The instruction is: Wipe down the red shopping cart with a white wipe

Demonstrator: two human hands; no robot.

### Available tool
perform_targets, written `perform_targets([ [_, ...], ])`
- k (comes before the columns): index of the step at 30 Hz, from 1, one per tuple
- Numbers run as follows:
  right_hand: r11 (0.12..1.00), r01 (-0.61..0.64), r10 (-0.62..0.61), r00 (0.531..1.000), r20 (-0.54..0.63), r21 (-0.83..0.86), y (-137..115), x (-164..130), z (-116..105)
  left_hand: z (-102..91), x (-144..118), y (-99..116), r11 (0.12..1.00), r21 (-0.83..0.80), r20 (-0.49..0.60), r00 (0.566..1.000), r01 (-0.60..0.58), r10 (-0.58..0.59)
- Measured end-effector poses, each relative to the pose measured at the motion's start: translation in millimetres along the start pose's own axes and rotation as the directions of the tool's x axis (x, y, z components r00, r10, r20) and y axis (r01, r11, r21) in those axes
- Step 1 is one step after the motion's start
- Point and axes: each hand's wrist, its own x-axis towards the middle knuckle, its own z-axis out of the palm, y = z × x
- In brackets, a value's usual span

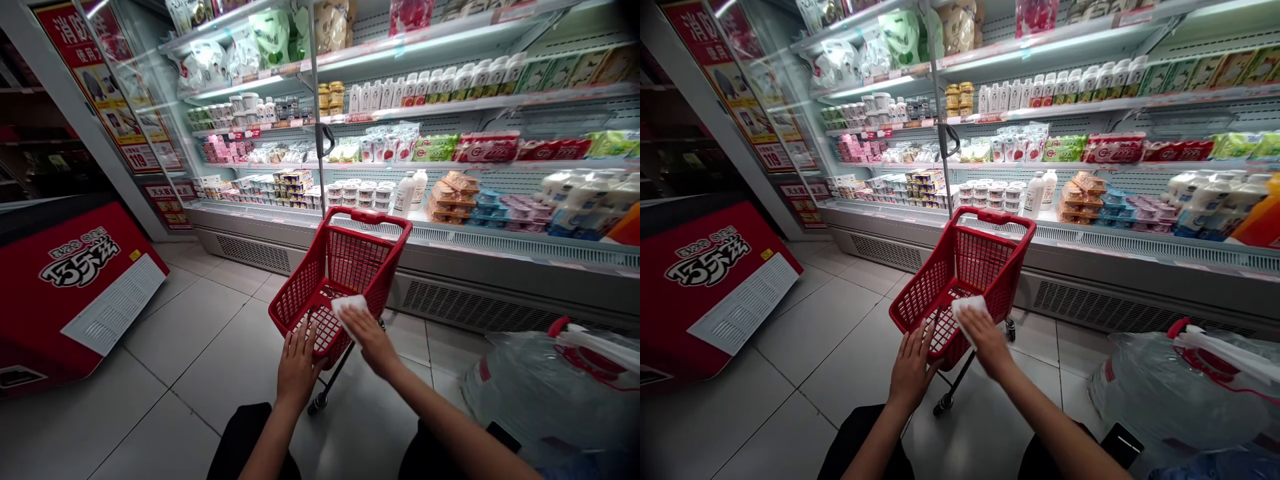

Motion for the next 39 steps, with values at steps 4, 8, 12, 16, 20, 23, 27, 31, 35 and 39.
perform_targets([
  [4,0.987,0.156,-0.16,0.983,0.085,0.05,-61.9,-32.1,-4.3,-1.6,-4.9,21.2,0.999,0.002,0.003,0.999,0.033,-0.033],
  [8,0.986,0.161,-0.164,0.981,0.109,0.03,-36.9,-46.7,-19.7,-9.0,-1.1,16.3,0.994,-0.04,0.044,0.994,-0.097,0.099],
  [12,0.999,-0.021,0.023,0.998,0.059,-0.028,28.8,-38.0,-32.9,-12.4,14.3,-16.3,0.994,-0.003,0.062,0.992,-0.111,0.111],
  [16,0.993,-0.118,0.118,0.993,0.014,-0.008,49.3,-31.6,-34.0,-5.7,26.9,-30.5,0.992,-0.019,0.075,0.989,-0.128,0.129],
  [20,0.99,-0.142,0.142,0.99,0.002,0.012,11.9,-53.6,-26.7,3.8,29.4,-20.5,0.997,-0.017,0.04,0.997,-0.072,0.073],
  [23,0.987,-0.16,0.16,0.987,0.001,-0.021,-26.2,-74.0,-20.2,7.9,27.9,-12.5,0.999,-0.018,0.03,0.999,-0.045,0.046],
  [27,0.979,-0.189,0.186,0.982,-0.043,-0.081,-54.7,-72.0,-13.3,8.6,25.1,3.4,1.0,-0.024,0.022,1.0,-0.01,0.011],
  [31,0.987,-0.127,0.123,0.991,-0.051,-0.102,-63.2,-49.9,-5.0,6.1,21.7,36.1,0.999,-0.035,-0.019,0.999,0.036,-0.037],
  [35,0.989,-0.099,0.092,0.993,-0.067,-0.111,-65.1,-49.8,0.7,2.8,16.3,60.9,0.998,-0.041,-0.038,0.999,0.037,-0.038],
  [39,0.986,-0.081,0.078,0.997,-0.029,-0.146,-39.5,-80.9,-10.3,-4.9,15.8,43.8,0.988,-0.039,0.006,0.988,-0.151,0.151],
])
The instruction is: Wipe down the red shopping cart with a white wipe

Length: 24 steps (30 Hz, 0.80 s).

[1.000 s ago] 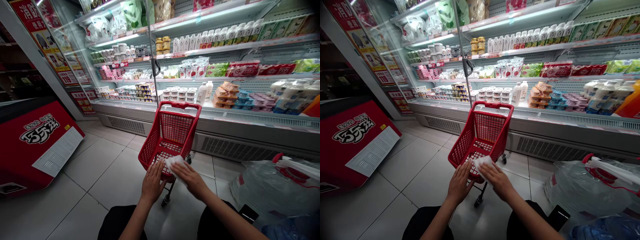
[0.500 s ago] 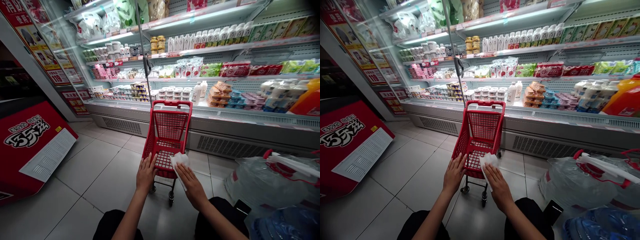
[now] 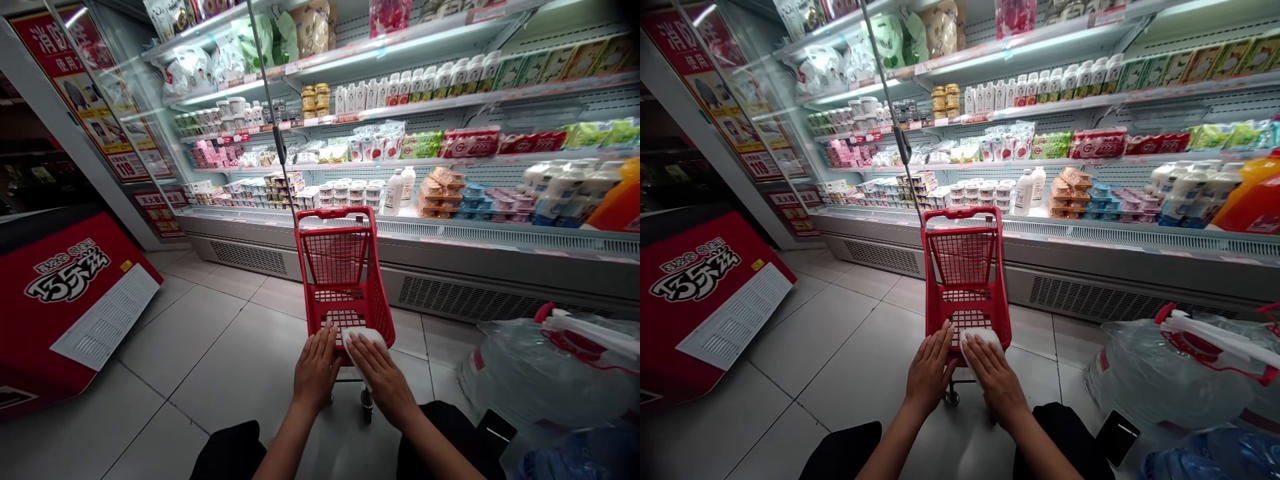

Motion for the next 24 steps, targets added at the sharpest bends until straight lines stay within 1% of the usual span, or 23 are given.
perform_targets([
  [2,0.999,-0.048,0.048,0.999,-0.007,-0.018,23.6,-15.8,-6.7,-6.1,1.1,-17.7,0.998,0.013,0.017,0.998,-0.063,0.063],
  [4,0.99,-0.135,0.135,0.991,-0.026,-0.027,42.1,-26.2,-11.7,-9.9,4.0,-30.7,0.997,0.017,0.023,0.997,-0.073,0.072],
  [6,0.977,-0.214,0.213,0.976,-0.043,-0.017,47.7,-28.1,-12.4,-8.9,7.1,-32.8,0.997,-0.003,0.027,0.997,-0.073,0.073],
  [7,0.971,-0.238,0.238,0.97,-0.049,-0.006,44.5,-25.6,-10.6,-6.5,8.2,-29.5,0.998,-0.02,0.025,0.998,-0.065,0.066],
  [9,0.969,-0.245,0.246,0.968,-0.055,0.019,27.6,-15.3,-3.3,0.8,9.0,-16.7,0.998,-0.057,0.006,1.0,-0.025,0.026],
  [11,0.981,-0.187,0.189,0.981,-0.049,0.044,2.2,-1.0,6.3,8.6,8.3,-1.6,0.996,-0.088,-0.013,1.0,0.021,-0.022],
  [13,0.991,-0.113,0.117,0.992,-0.052,0.067,-21.8,12.1,14.4,13.8,6.8,8.7,0.994,-0.099,-0.021,0.999,0.047,-0.049],
  [15,0.995,-0.056,0.06,0.996,-0.058,0.078,-34.9,18.8,17.7,14.5,5.2,11.1,0.995,-0.092,-0.022,0.999,0.037,-0.039],
  [16,0.997,-0.03,0.034,0.998,-0.052,0.074,-35.4,18.8,17.2,13.3,4.6,9.4,0.996,-0.084,-0.026,0.999,0.02,-0.022],
  [18,0.998,0.002,-0.001,1.0,-0.022,0.056,-23.9,11.8,12.6,8.8,3.6,3.1,0.998,-0.061,-0.042,0.999,-0.034,0.031],
  [20,0.999,-0.005,0.005,1.0,0.001,0.035,0.3,-1.9,5.3,4.0,2.7,-3.0,0.996,-0.034,-0.062,0.995,-0.086,0.084],
  [22,0.998,-0.068,0.068,0.998,-0.008,0.016,29.5,-17.8,-2.3,1.1,1.5,-5.2,0.994,-0.008,-0.077,0.991,-0.113,0.112],
  [24,0.99,-0.138,0.138,0.99,-0.021,0.005,56.7,-31.4,-8.7,0.7,-0.2,-2.4,0.993,0.001,-0.089,0.989,-0.122,0.122],
])
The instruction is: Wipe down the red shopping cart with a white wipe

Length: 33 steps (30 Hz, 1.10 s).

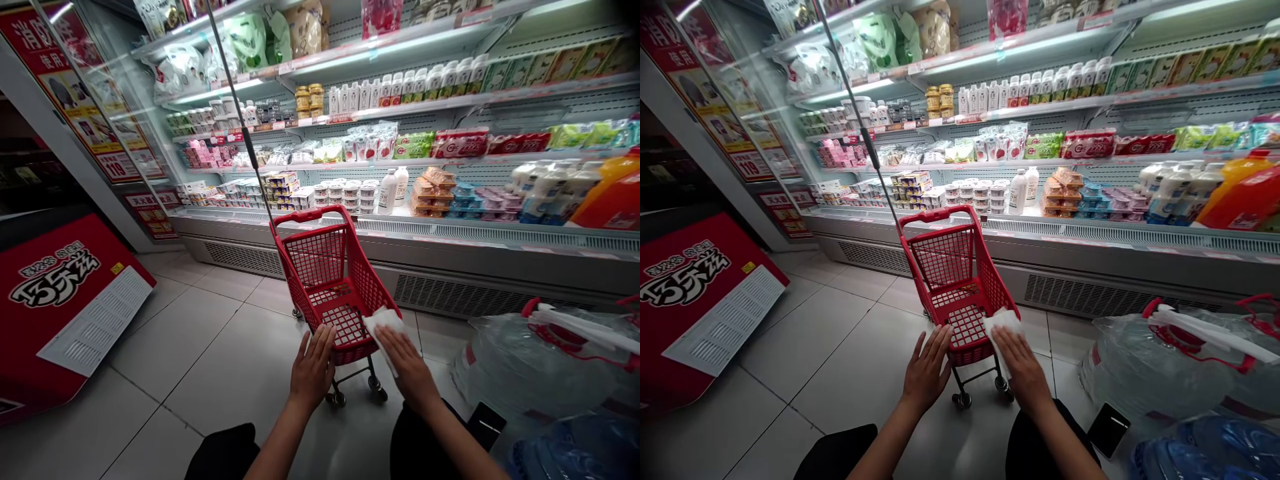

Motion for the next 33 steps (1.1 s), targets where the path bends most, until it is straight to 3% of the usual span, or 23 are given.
perform_targets([
  [3,0.997,-0.075,0.075,0.997,0.001,0.013,28.6,-6.1,-5.3,1.9,-1.2,12.0,1.0,-0.02,-0.011,1.0,-0.011,0.011],
  [6,0.986,-0.158,0.16,0.986,-0.043,0.05,35.0,-2.9,-3.6,4.3,-0.2,29.6,0.997,-0.056,0.001,0.999,-0.045,0.045],
  [9,0.976,-0.196,0.204,0.976,-0.081,0.094,17.2,2.4,2.3,6.8,3.0,49.4,0.995,-0.073,0.041,0.997,-0.068,0.071],
  [13,0.984,-0.087,0.095,0.994,-0.047,0.155,-27.3,0.2,6.5,11.4,13.2,65.5,0.99,-0.073,0.071,0.989,-0.124,0.129],
  [17,0.984,-0.082,0.086,0.996,-0.022,0.16,-40.0,-10.7,-2.3,15.5,35.9,46.4,0.98,-0.062,0.054,0.98,-0.189,0.193],
  [20,0.988,-0.077,0.074,0.997,0.022,0.131,-19.0,-15.6,-11.8,16.7,54.1,8.3,0.998,-0.019,0.048,0.997,-0.066,0.067],
  [22,0.991,-0.087,0.085,0.996,0.017,0.106,-3.0,-15.3,-14.0,16.4,61.1,-16.5,0.996,0.042,0.031,0.996,0.077,-0.079],
  [24,0.987,-0.136,0.137,0.991,-0.006,0.088,6.8,-12.3,-11.9,16.1,63.4,-30.9,0.994,0.074,0.044,0.995,0.082,-0.085],
  [26,0.975,-0.207,0.211,0.977,-0.04,0.085,8.4,-7.4,-7.6,16.1,62.8,-31.3,0.995,0.07,0.056,0.996,0.069,-0.073],
  [29,0.961,-0.266,0.271,0.96,-0.076,0.079,0.0,3.5,-3.3,17.1,61.9,-14.9,0.991,0.055,0.046,0.991,0.126,-0.128],
  [33,0.982,-0.189,0.19,0.98,-0.058,0.024,-21.7,30.1,-3.2,17.6,62.0,5.6,0.987,0.045,0.042,0.987,0.153,-0.155],
])
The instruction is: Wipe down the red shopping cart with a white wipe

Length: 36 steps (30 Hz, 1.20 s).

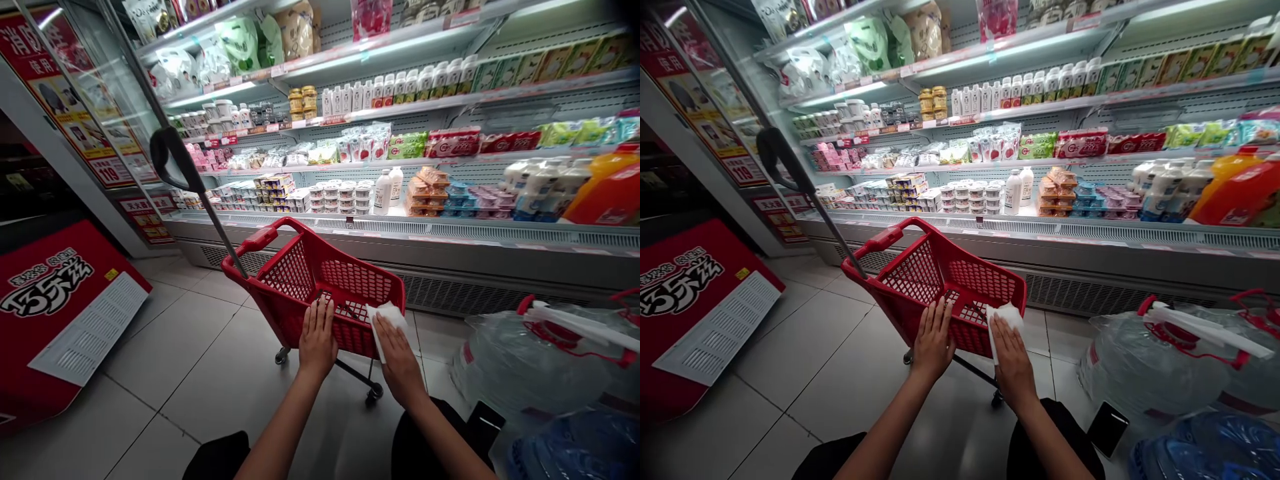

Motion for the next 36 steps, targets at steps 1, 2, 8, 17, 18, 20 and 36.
perform_targets([
  [1,0.999,0.034,-0.034,0.999,0.008,-0.012,-8.6,7.7,1.6,-0.1,-0.6,3.0,1.0,-0.003,-0.001,1.0,0.001,-0.001],
  [2,0.998,0.067,-0.067,0.998,0.012,-0.021,-17.6,15.8,3.9,-0.2,-1.2,5.6,1.0,-0.006,-0.002,1.0,0.001,-0.001],
  [8,0.98,0.197,-0.197,0.98,-0.022,-0.007,-49.0,45.4,17.1,-8.3,-2.9,2.6,0.993,-0.03,-0.02,0.994,-0.11,0.11],
  [17,1.0,-0.021,0.021,0.999,-0.038,0.015,49.2,2.9,1.1,-49.6,-4.4,-69.8,0.997,0.078,-0.046,0.999,0.028,-0.024],
  [18,0.998,-0.055,0.056,0.997,-0.049,0.026,57.1,2.6,2.7,-49.7,-4.7,-67.4,0.997,0.077,-0.041,0.999,0.025,-0.022],
  [20,0.994,-0.093,0.096,0.994,-0.058,0.053,61.9,8.2,8.5,-47.3,-4.7,-55.8,0.997,0.065,-0.041,0.999,0.035,-0.033],
  [36,0.973,0.161,-0.159,0.987,-0.027,0.165,-9.1,58.3,20.3,-65.5,-10.0,-47.8,0.99,0.084,-0.038,0.993,-0.111,0.114],
])
